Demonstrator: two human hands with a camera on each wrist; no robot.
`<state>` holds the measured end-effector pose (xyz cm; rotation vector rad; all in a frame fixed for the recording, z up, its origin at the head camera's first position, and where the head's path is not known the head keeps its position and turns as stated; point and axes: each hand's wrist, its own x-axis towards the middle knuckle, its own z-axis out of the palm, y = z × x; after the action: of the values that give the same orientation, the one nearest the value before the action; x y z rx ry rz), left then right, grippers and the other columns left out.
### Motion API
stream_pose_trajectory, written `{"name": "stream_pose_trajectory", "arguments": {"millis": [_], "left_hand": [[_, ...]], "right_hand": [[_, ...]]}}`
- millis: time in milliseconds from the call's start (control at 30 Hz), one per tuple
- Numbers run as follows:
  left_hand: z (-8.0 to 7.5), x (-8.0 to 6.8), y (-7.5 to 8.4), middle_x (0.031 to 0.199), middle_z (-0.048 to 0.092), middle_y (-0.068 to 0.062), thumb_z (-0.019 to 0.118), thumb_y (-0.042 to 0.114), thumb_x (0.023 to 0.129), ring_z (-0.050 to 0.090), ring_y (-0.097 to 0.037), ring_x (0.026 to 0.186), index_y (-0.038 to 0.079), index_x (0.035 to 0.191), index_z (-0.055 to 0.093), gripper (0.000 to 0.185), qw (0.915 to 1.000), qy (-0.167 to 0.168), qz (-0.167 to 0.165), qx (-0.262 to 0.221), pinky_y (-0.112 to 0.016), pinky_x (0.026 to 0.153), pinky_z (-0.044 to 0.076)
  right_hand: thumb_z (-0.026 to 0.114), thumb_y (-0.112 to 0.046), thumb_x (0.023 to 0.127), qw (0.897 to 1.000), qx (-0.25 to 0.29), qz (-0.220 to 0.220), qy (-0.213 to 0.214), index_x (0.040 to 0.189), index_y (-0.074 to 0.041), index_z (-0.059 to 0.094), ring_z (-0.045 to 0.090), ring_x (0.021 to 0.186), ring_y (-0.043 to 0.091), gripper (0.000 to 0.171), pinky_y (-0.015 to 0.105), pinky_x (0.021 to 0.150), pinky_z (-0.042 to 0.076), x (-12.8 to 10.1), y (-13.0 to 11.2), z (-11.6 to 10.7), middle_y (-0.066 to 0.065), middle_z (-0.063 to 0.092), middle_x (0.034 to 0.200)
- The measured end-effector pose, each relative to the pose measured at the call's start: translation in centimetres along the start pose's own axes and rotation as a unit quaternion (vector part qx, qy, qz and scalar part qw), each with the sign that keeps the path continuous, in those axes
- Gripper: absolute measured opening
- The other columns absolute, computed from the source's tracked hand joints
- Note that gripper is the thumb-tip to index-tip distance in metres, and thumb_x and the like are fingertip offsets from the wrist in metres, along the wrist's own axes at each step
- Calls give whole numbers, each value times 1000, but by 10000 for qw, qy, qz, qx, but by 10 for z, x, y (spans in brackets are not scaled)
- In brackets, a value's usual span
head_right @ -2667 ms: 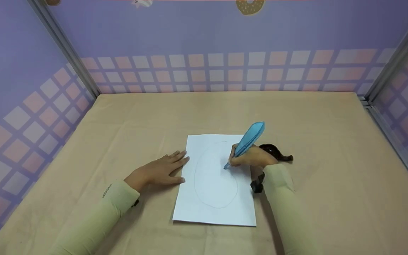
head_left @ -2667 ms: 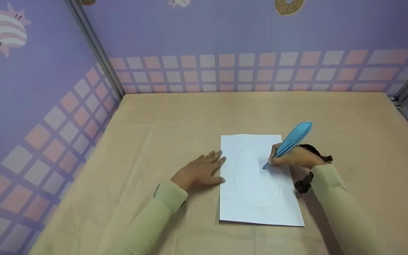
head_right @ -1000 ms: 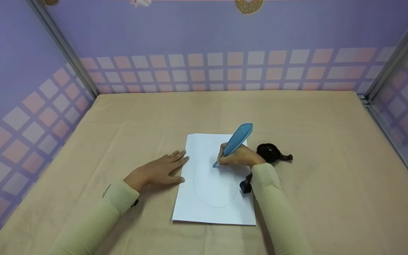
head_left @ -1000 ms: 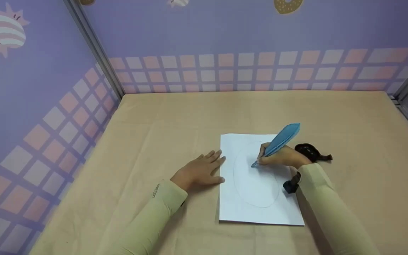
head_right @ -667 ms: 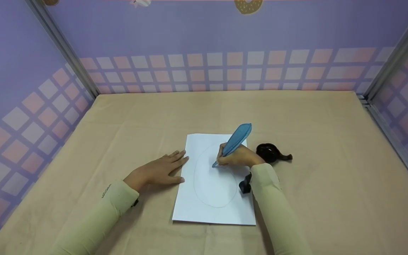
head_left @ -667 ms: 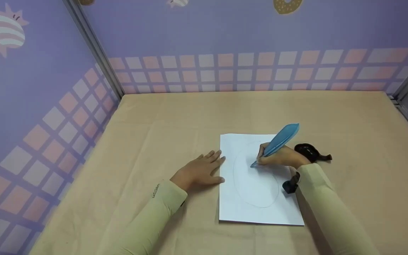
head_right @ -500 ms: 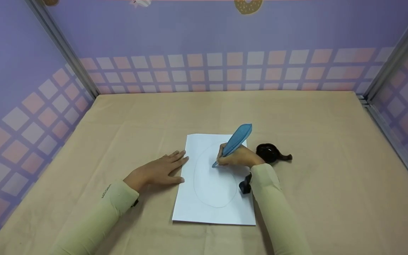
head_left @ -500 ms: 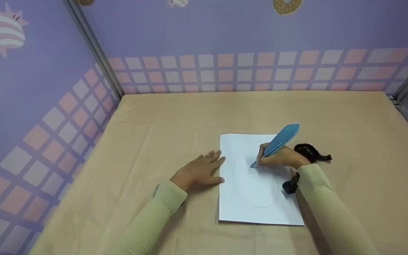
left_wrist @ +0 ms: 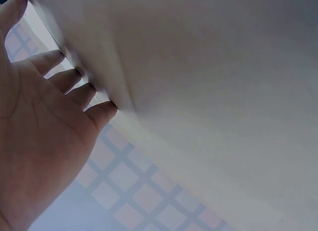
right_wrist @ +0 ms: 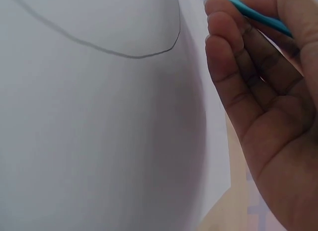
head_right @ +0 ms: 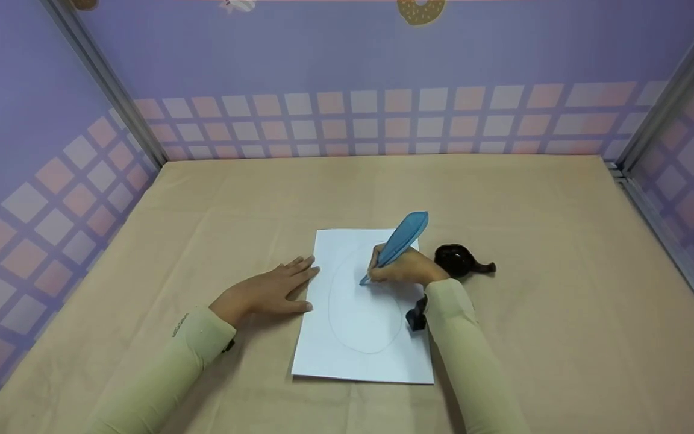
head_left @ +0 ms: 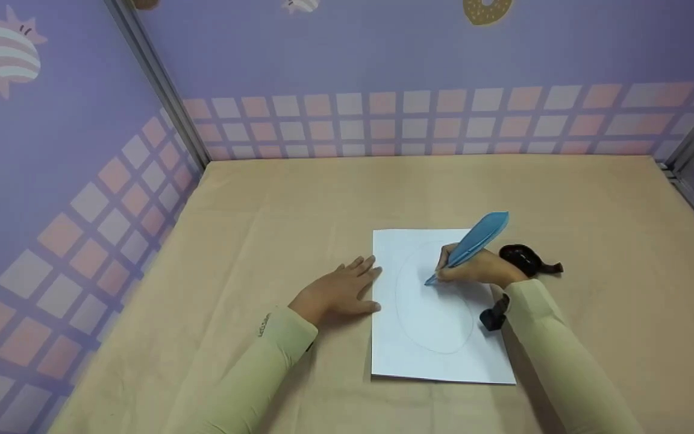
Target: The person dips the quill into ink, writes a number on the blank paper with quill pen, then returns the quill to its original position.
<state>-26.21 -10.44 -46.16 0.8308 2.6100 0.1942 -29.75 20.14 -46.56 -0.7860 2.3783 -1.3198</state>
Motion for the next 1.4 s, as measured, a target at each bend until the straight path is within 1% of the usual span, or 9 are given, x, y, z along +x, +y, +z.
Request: {"name": "stream_pose_trajectory", "arguments": {"millis": [133,167,500,733,933,1067,1233,1300,1400], "left_hand": [[0,1,-1,164,3,-1,46,57,94,2,-20,151,19,156,15,79,10000,-23,14,-9,-42,123,12],[0,1,0,164,3,-1,46,57,94,2,-20,151,19,156,15,79,10000,-30,13,-20,-42,123,11],[1,2,-1,163,3,-2,46,57,94,2,-22,151,19,156,15,79,10000,-10,57,-15,-43,122,11],[1,2,0,163,4,-2,46,56,95,3,-22,151,19,156,15,78,10000,-37,23,66,-44,122,12],[0,3,1,163,5,-2,46,56,94,4,-22,151,18,156,15,78,10000,-23,15,56,-44,122,13],[0,2,1,163,5,-2,46,56,95,4,-22,151,18,156,15,78,10000,-13,10,83,-44,122,13],[0,2,0,163,5,-2,46,57,94,4,-22,151,19,156,15,79,9999,-15,-5,135,-44,122,13],[0,2,1,163,5,-2,46,57,94,4,-22,151,19,156,15,79,9999,-12,-3,138,-44,122,13],[0,1,1,163,5,-2,46,57,94,4,-22,151,18,156,15,79,9999,-3,2,108,-44,122,13]], "right_hand": [[72,-4,81,10000,12,74,8,85,0,67,51,66,6,7,19,64,44,1,0,0,6,67,81],[72,-5,81,10000,13,73,24,85,0,68,51,66,6,8,19,64,44,2,4,1,5,67,81],[72,-9,80,9998,-81,140,85,83,-3,68,51,67,7,8,21,67,44,2,5,2,-7,65,76],[73,-12,79,9994,-60,348,9,84,-5,68,54,69,6,10,21,69,46,3,2,4,-8,68,77],[74,-12,78,9988,-42,481,13,84,-5,68,53,69,8,11,23,71,44,5,-1,6,-8,66,76],[74,-11,78,9984,-63,553,44,85,-3,68,52,69,7,12,22,70,43,6,1,7,-9,65,74],[74,-6,79,9986,-38,520,28,86,-1,68,52,68,6,10,21,69,43,8,-1,8,-8,65,76],[73,-4,79,9989,-21,470,-18,86,0,68,52,68,5,9,20,69,43,8,-4,9,-6,66,77],[71,-1,80,9993,56,370,-87,86,3,68,52,68,5,8,20,70,43,5,-17,10,-4,66,77]]}}
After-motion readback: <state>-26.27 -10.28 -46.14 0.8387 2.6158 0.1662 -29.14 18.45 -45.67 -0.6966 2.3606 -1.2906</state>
